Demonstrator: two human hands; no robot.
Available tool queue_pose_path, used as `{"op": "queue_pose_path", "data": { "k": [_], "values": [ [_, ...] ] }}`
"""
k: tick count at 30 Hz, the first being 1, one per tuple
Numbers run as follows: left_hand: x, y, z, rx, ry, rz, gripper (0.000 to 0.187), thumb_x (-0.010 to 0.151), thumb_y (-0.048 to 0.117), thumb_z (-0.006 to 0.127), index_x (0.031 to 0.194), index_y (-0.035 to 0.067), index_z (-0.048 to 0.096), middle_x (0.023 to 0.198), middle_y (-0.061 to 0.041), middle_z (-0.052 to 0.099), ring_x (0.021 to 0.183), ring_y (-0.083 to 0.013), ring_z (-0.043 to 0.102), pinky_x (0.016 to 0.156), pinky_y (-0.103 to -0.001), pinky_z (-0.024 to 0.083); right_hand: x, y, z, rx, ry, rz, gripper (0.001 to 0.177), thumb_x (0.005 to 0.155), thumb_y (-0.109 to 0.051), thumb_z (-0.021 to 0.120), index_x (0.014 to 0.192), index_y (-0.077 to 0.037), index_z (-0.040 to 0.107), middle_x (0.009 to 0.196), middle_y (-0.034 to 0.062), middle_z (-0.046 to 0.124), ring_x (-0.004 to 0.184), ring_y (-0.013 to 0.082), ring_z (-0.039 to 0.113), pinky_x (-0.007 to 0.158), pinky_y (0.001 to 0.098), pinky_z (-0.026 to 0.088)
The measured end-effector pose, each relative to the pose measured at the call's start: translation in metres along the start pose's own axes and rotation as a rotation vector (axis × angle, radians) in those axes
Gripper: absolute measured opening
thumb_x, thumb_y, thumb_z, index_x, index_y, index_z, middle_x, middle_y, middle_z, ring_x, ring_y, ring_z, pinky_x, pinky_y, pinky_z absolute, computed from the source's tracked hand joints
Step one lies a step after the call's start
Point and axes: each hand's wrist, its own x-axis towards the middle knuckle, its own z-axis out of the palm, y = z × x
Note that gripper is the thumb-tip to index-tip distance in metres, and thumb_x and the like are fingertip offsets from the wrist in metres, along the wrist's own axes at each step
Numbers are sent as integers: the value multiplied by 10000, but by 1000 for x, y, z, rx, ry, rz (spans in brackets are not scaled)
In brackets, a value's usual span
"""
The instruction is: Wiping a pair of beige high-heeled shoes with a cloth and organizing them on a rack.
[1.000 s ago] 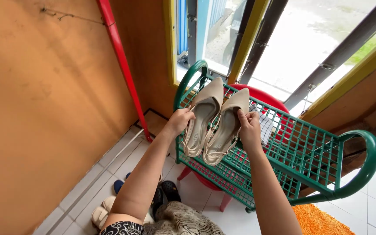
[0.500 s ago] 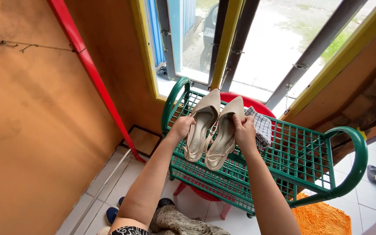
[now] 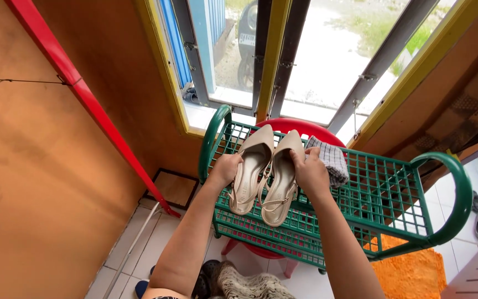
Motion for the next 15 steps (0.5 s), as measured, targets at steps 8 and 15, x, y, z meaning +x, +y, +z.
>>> {"op": "queue_pose_path", "data": {
  "k": [8, 15],
  "values": [
    [-5, 20, -1, 291, 95, 176, 361, 937, 396, 541, 1110, 106, 668, 987, -112, 676, 986, -321, 655, 867, -428, 550, 9, 11, 10, -115, 35, -37, 587, 1049, -601, 469, 1218, -43, 529, 1040, 308, 714, 1054, 491, 683, 897, 545, 526],
    [-6, 42, -2, 179, 98, -336, 785, 817, 704, 613, 1320, 105, 670, 1279, -180, 661, 1226, -334, 626, 980, -440, 550, 19, 17, 12, -175, 53, -57, 524, 1033, -555, 529, 1190, -63, 621, 1027, 269, 731, 1051, 471, 692, 896, 536, 528]
  ]
}}
